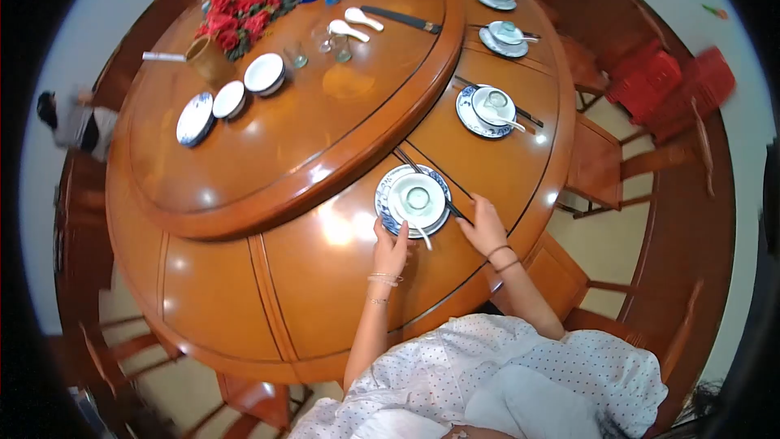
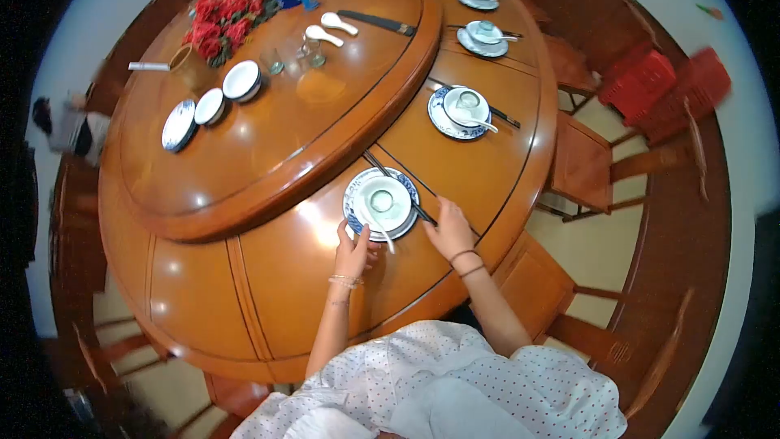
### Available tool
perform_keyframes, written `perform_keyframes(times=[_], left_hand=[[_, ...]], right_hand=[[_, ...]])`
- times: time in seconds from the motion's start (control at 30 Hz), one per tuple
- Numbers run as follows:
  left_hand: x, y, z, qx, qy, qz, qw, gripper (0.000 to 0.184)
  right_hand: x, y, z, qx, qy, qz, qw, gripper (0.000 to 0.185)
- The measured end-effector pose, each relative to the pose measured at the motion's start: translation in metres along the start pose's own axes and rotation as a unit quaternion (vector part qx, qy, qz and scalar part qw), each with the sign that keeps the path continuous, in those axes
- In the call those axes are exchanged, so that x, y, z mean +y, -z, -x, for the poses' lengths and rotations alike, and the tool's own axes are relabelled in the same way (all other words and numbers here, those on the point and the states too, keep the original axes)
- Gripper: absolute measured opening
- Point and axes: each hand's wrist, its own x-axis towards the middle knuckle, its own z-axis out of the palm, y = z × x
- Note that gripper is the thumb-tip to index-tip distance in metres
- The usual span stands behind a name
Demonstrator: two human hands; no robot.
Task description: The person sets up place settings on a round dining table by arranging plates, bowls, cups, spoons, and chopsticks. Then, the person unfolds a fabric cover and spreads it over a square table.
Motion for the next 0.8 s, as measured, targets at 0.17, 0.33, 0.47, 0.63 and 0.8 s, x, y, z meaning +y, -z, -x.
perform_keyframes(times=[0.17,0.33,0.47,0.63,0.8], left_hand=[[0.005,-0.059,0.009,0.092,0.015,0.037,0.995,0.072],[0.009,-0.064,0.007,0.136,0.004,-0.047,0.99,0.069],[-0.024,-0.056,0.0,0.219,-0.166,-0.309,0.911,0.05],[0.007,-0.043,0.014,0.184,-0.088,-0.288,0.936,0.038],[0.036,-0.008,0.032,0.211,-0.114,-0.264,0.934,0.032]], right_hand=[[0.011,-0.018,-0.033,-0.134,0.009,-0.018,0.991,0.07],[0.007,-0.025,-0.049,-0.27,-0.041,-0.029,0.962,0.06],[0.021,-0.018,-0.044,-0.186,0.015,-0.085,0.979,0.043],[0.025,0.021,-0.029,-0.126,0.015,-0.092,0.988,0.031],[0.043,0.053,-0.027,-0.045,0.018,-0.054,0.997,0.028]])
